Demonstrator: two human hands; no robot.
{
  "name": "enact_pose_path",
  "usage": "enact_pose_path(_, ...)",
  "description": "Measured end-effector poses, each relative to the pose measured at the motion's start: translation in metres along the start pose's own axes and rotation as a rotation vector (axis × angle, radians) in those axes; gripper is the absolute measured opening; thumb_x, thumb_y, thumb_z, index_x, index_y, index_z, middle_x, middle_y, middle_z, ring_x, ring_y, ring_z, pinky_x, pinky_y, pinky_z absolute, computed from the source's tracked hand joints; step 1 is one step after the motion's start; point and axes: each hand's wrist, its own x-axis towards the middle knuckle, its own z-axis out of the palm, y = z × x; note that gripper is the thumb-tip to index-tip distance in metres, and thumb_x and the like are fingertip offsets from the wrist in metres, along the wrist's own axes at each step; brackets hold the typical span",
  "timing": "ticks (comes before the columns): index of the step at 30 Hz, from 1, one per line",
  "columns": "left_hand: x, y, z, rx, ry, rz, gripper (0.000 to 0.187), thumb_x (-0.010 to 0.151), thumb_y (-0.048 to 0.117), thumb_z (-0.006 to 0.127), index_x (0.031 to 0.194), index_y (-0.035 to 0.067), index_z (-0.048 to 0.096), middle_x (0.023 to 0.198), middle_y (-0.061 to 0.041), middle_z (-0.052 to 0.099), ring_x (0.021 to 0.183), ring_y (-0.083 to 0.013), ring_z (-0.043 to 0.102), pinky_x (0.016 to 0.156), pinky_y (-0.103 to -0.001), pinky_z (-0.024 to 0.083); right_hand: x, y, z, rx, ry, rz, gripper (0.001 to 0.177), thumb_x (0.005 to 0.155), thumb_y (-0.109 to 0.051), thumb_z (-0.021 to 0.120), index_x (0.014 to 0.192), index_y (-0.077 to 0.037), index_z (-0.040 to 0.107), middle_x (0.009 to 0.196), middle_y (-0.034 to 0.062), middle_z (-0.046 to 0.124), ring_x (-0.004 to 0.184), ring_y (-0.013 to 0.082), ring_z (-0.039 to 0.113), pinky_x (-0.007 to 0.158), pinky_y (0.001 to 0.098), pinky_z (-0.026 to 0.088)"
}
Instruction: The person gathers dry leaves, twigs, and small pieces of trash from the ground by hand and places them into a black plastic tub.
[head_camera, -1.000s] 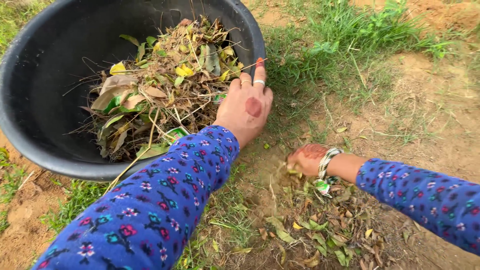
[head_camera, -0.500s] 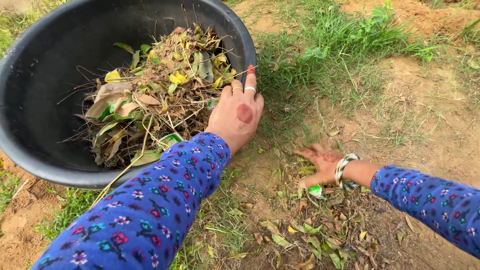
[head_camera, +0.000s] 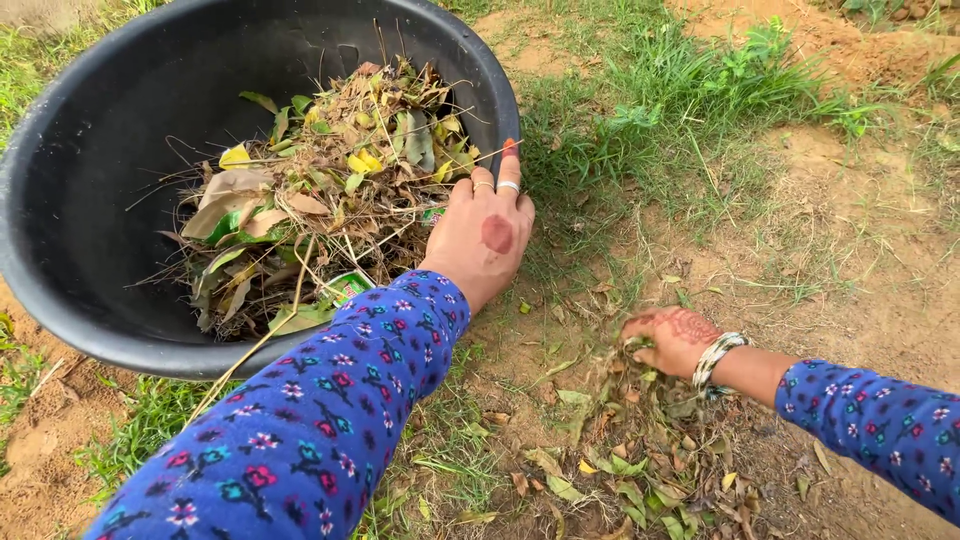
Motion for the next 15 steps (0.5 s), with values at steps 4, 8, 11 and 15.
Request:
enact_pose_path(4,0.001,0.001,-0.002,0.003,-0.015,-0.002,0.028,0.075,0.013,0.048,0.096,-0.001,0.057,0.122,-0.028,0.041,0.097,-0.0377,0.049,0.077,-0.041,0.042,-0.025,-0.006,-0.063,0.317,0.029,0.154,0.034,0.077,-0.03,0.062,0.111,-0.029,0.059,0.093,0.005,0.065,0.09,0.0189,0.058,0.087,0.036,0.041)
enact_pose_path(8,0.0,0.0,-0.006,-0.033,-0.047,-0.015,0.026,0.075,0.013,0.048,0.094,-0.002,0.057,0.123,-0.028,0.04,0.095,-0.0371,0.05,0.077,-0.041,0.042,-0.018,0.017,-0.079,0.558,0.173,0.177,0.039,0.067,-0.028,0.07,0.105,-0.025,0.062,0.081,-0.0028,0.066,0.07,0.0113,0.062,0.068,0.0298,0.05)
enact_pose_path(11,0.001,0.001,-0.005,-0.019,-0.022,-0.025,0.025,0.074,0.014,0.048,0.092,-0.001,0.058,0.122,-0.027,0.041,0.097,-0.0381,0.05,0.077,-0.041,0.042,-0.026,0.014,-0.11,0.722,0.215,0.223,0.035,0.067,-0.022,0.073,0.101,-0.02,0.064,0.077,0.0002,0.069,0.065,0.007,0.061,0.061,0.0226,0.045)
enact_pose_path(15,0.0,0.001,-0.002,-0.013,-0.049,-0.034,0.026,0.076,0.015,0.047,0.095,-0.001,0.058,0.122,-0.028,0.041,0.098,-0.0378,0.05,0.076,-0.04,0.042,-0.031,0.01,-0.16,1.013,0.166,0.173,0.024,0.07,-0.015,0.074,0.092,-0.01,0.068,0.075,0.0084,0.066,0.055,0.0112,0.058,0.049,0.0236,0.048)
